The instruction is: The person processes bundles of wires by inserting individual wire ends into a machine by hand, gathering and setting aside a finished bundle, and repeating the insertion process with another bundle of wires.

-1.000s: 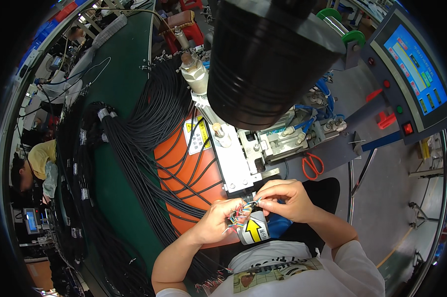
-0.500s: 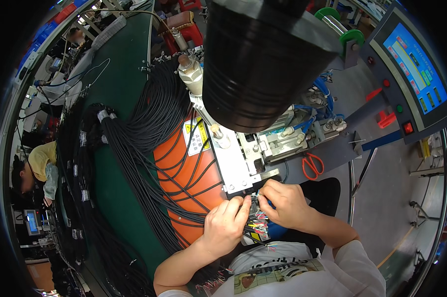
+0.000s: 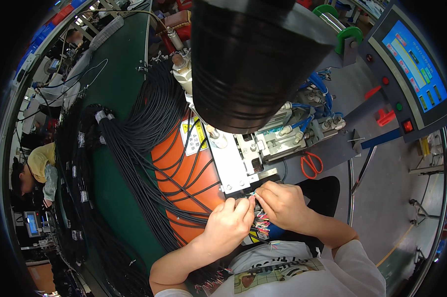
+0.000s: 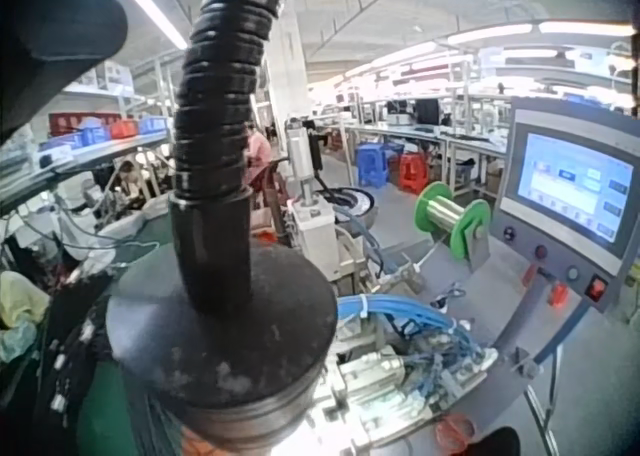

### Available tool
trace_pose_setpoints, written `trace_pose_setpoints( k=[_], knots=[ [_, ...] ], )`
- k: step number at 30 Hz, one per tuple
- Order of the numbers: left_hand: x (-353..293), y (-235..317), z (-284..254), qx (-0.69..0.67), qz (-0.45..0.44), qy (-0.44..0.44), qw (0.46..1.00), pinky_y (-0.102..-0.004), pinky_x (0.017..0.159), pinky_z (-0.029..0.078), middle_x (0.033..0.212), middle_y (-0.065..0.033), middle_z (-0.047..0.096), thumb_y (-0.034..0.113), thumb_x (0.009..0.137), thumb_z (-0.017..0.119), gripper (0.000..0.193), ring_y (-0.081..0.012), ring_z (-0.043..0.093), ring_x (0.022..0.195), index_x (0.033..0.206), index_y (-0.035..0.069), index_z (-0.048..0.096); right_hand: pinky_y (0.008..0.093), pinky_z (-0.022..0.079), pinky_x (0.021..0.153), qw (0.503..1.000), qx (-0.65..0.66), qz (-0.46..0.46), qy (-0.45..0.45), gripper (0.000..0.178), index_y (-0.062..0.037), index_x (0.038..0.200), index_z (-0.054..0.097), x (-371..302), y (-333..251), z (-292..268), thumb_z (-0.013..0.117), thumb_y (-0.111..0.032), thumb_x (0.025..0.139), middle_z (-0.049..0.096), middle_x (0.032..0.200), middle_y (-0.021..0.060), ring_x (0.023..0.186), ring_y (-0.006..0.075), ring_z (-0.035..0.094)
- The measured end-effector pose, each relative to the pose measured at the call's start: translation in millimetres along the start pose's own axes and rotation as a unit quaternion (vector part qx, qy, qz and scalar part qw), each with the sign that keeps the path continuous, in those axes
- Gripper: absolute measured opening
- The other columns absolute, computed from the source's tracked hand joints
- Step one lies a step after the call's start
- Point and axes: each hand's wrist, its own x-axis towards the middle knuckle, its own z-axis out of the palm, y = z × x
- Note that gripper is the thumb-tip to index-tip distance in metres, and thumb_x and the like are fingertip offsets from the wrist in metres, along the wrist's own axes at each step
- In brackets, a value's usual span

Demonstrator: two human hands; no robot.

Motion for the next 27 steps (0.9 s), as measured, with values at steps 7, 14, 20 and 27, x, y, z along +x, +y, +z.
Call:
trace_pose_setpoints(
  k=[7, 14, 20, 27],
  knots=[
    [2.6, -2.2, 0.4, -0.010, -0.007, -0.001, 1.000, -0.0321, 0.062, 0.045, 0.085, -0.0063, 0.049, 0.011, 0.070, 0.060, 0.052, -0.0211, 0.052, 0.073, 0.120, -0.002, 0.060, 0.0336, 0.052, 0.054, 0.999, 0.038, 0.004, -0.020, 0.011, -0.0009, 0.091, 0.066, -0.8, 11.7, 3.9, 0.066, -0.003, 0.080, 0.065, 0.083, 0.0104, 0.064, 0.0255, 0.065],
    [-0.9, -3.8, 6.6, -0.019, -0.015, 0.038, 0.999, -0.0326, 0.062, 0.044, 0.083, -0.0060, 0.048, 0.013, 0.071, 0.059, 0.047, -0.0208, 0.052, 0.071, 0.117, 0.001, 0.062, 0.0323, 0.051, 0.053, 0.997, 0.051, -0.027, 0.048, 0.011, -0.0022, 0.089, 0.063, 0.5, 13.2, 9.7, 0.067, -0.006, 0.080, 0.064, 0.082, 0.0071, 0.062, 0.0236, 0.064],
    [-0.2, -3.7, 5.3, -0.006, -0.012, 0.033, 0.999, -0.0332, 0.060, 0.043, 0.079, -0.0052, 0.047, 0.012, 0.071, 0.059, 0.046, -0.0206, 0.052, 0.071, 0.116, 0.002, 0.063, 0.0335, 0.051, 0.052, 1.000, 0.019, -0.007, 0.016, 0.010, -0.0030, 0.088, 0.065, 5.6, 5.9, -0.1, 0.068, -0.006, 0.079, 0.065, 0.081, 0.0085, 0.059, 0.0243, 0.063],
    [-7.7, -12.4, 3.7, -0.074, -0.047, 0.048, 0.995, -0.0338, 0.065, 0.046, 0.088, -0.0078, 0.054, 0.005, 0.069, 0.060, 0.041, -0.0231, 0.055, 0.077, 0.110, 0.001, 0.064, 0.0213, 0.041, 0.047, 0.923, 0.287, 0.237, -0.098, 0.009, 0.0033, 0.085, 0.063, 3.8, 20.2, 4.1, 0.065, -0.006, 0.086, 0.060, 0.061, 0.0020, 0.051, 0.0041, 0.054]
  ],
)
